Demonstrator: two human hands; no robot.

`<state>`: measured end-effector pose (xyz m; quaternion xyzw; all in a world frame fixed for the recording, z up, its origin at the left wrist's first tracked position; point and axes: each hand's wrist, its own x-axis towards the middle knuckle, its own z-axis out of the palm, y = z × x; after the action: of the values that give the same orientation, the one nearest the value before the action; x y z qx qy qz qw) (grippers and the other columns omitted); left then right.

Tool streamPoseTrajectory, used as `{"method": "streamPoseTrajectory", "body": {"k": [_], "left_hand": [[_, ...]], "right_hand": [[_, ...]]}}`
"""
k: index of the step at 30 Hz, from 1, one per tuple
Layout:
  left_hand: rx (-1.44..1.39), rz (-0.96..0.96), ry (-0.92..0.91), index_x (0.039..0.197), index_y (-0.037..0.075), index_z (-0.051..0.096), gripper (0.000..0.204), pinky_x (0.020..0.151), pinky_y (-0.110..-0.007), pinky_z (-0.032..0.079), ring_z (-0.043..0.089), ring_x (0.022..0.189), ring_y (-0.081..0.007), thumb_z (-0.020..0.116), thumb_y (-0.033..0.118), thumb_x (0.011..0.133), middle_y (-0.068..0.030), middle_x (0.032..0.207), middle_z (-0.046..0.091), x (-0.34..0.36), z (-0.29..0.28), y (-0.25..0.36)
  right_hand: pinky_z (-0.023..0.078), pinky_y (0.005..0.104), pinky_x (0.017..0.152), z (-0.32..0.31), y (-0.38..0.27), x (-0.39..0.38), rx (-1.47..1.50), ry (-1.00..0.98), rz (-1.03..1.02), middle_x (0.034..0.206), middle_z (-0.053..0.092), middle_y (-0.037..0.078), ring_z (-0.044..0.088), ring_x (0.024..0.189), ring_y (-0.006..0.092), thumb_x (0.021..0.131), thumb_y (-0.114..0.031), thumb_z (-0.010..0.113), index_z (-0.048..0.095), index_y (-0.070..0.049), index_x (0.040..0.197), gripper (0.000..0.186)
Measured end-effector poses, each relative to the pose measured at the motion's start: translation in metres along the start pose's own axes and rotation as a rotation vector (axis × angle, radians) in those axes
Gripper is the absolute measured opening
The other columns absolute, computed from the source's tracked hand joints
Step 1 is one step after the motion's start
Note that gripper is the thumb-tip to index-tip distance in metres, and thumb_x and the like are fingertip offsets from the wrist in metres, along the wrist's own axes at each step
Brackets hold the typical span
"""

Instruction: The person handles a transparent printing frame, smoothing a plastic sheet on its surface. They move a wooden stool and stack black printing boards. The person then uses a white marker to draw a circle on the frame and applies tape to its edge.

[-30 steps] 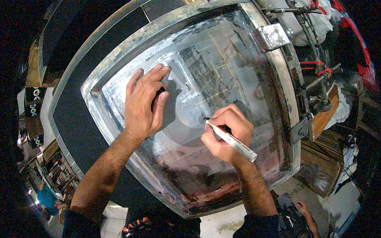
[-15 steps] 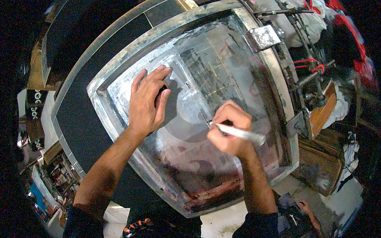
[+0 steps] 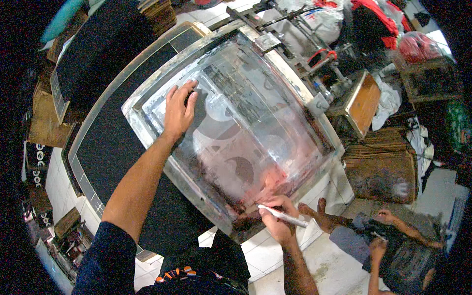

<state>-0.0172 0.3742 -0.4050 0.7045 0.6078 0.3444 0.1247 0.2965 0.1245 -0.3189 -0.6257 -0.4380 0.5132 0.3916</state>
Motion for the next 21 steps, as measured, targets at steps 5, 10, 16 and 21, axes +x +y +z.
{"method": "streamPoseTrajectory", "body": {"k": [5,10,16,21], "left_hand": [[-0.122,-0.182,-0.222,0.124,0.004,0.064,0.033,0.112,-0.048,0.038,0.058,0.126,-0.0353,0.054,0.026,0.103,-0.0193,0.123,0.067,-0.039,-0.037,0.023],[0.142,-0.063,-0.259,0.109,-0.002,0.061,0.025,0.113,-0.05,0.036,0.054,0.13,-0.033,0.052,0.021,0.102,-0.0179,0.134,0.062,-0.115,-0.063,0.043],[0.141,-0.029,-0.115,0.108,0.0,0.06,0.019,0.109,-0.048,0.04,0.058,0.126,-0.0329,0.059,0.016,0.098,-0.0171,0.13,0.063,-0.12,-0.059,0.047],[0.149,-0.028,-0.071,0.105,0.001,0.057,0.016,0.103,-0.047,0.044,0.059,0.123,-0.0325,0.064,0.01,0.094,-0.0158,0.125,0.064,-0.12,-0.058,0.049]], "right_hand": [[0.052,0.0308,0.085,0.024,-0.001,-0.079,0.062,0.158,0.026,0.101,0.065,0.011,0.063,0.096,0.016,0.079,0.006,0.073,0.066,-0.003,0.093,0.018],[0.054,0.029,0.072,0.031,-0.005,-0.026,-0.054,0.194,-0.004,0.095,0.066,0.006,0.064,0.082,0.0135,0.081,0.004,0.072,0.066,-0.003,0.098,0.019],[0.051,0.0264,0.064,0.051,-0.015,0.152,-0.309,0.08,-0.407,0.079,0.068,0.003,0.063,0.073,0.0094,0.083,-0.009,0.075,0.069,-0.002,0.091,0.013],[0.051,0.0261,0.063,0.067,-0.018,0.236,-0.221,-0.211,-0.478,0.076,0.068,0.004,0.064,0.07,0.009,0.078,-0.007,0.074,0.065,-0.001,0.085,0.012]]}}
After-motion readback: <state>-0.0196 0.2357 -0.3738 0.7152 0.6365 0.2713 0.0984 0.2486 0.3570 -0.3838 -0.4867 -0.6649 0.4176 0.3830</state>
